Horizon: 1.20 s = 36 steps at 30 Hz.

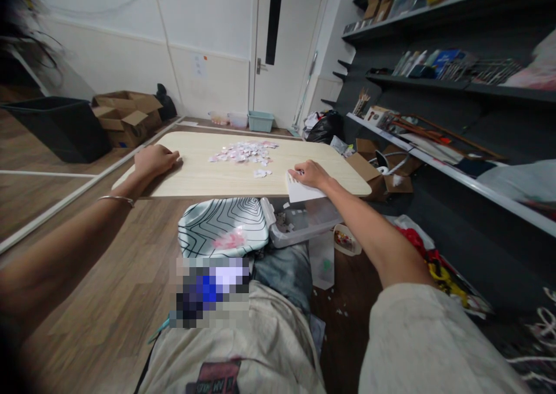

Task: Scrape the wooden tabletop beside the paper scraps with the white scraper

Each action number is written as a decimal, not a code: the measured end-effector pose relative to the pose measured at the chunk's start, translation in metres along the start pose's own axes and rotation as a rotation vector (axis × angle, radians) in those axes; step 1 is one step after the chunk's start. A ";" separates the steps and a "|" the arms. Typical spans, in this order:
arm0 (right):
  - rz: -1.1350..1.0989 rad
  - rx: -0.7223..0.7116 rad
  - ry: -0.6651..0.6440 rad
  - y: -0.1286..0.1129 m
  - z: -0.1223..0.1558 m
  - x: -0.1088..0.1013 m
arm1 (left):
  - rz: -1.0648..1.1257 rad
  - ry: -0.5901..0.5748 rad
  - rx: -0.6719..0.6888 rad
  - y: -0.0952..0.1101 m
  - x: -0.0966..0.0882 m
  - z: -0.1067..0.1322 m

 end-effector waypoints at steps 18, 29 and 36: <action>0.046 0.224 -0.022 0.014 0.001 0.002 | -0.056 -0.033 -0.004 0.003 -0.005 0.003; 0.124 0.351 -0.107 0.009 -0.005 0.001 | -0.036 -0.022 -0.008 0.004 -0.007 0.005; 0.129 0.393 -0.109 0.009 -0.009 0.001 | -0.023 -0.006 -0.015 0.002 -0.004 0.003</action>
Point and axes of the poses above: each hand's wrist, its own z-axis away from the middle knuckle, its own x-axis out of the palm, y = z × x, the point moved 5 cm from there along -z, towards the middle knuckle
